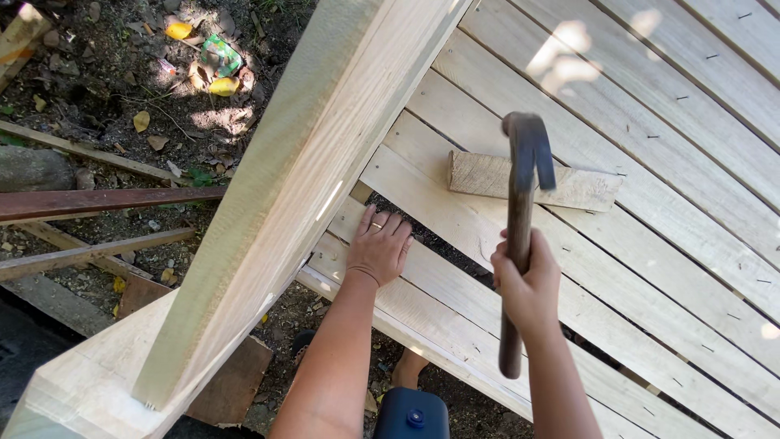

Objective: The person hammers nails into a slatted wooden frame outdoors, holding a small wood block against the slats and driving nails with a claw hammer. They press and align the slats by hand between hammer strikes and reposition the block and hammer across the structure.

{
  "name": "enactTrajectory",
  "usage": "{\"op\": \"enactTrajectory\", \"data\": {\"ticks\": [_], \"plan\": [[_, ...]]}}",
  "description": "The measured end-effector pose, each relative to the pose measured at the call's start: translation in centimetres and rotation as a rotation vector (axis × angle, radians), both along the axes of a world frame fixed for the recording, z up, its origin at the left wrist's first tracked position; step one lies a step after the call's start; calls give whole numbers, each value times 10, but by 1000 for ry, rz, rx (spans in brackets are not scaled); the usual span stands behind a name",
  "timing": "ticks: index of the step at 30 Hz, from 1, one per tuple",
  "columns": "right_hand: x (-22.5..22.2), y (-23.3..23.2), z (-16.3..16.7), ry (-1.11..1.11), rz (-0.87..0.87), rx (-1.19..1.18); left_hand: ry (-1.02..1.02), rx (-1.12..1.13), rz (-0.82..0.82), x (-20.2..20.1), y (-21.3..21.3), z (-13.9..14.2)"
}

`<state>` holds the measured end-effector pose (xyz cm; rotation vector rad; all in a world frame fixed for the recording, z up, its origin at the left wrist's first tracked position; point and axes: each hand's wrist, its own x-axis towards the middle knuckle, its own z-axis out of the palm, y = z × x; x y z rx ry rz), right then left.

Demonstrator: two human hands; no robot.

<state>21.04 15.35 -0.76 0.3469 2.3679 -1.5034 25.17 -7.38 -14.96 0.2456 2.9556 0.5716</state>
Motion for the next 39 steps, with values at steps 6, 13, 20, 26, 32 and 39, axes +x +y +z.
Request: {"op": "enactTrajectory", "data": {"ticks": [6,13,20,26,32,39], "plan": [[52,-24,-7,-123,40,-143,69,-41,3,0,-1,2],[94,-32,-6,-207,9,120,423,58,250,13,14,7],[98,-24,-34,-212,50,174,193,-94,330,23,24,20],[99,-29,-35,-198,60,195,20,-136,220,53,6,39],[106,-56,-26,-106,186,150,-21,105,238,64,-5,42],[98,-106,-20,67,427,265,-50,77,236,66,-6,33]]}}
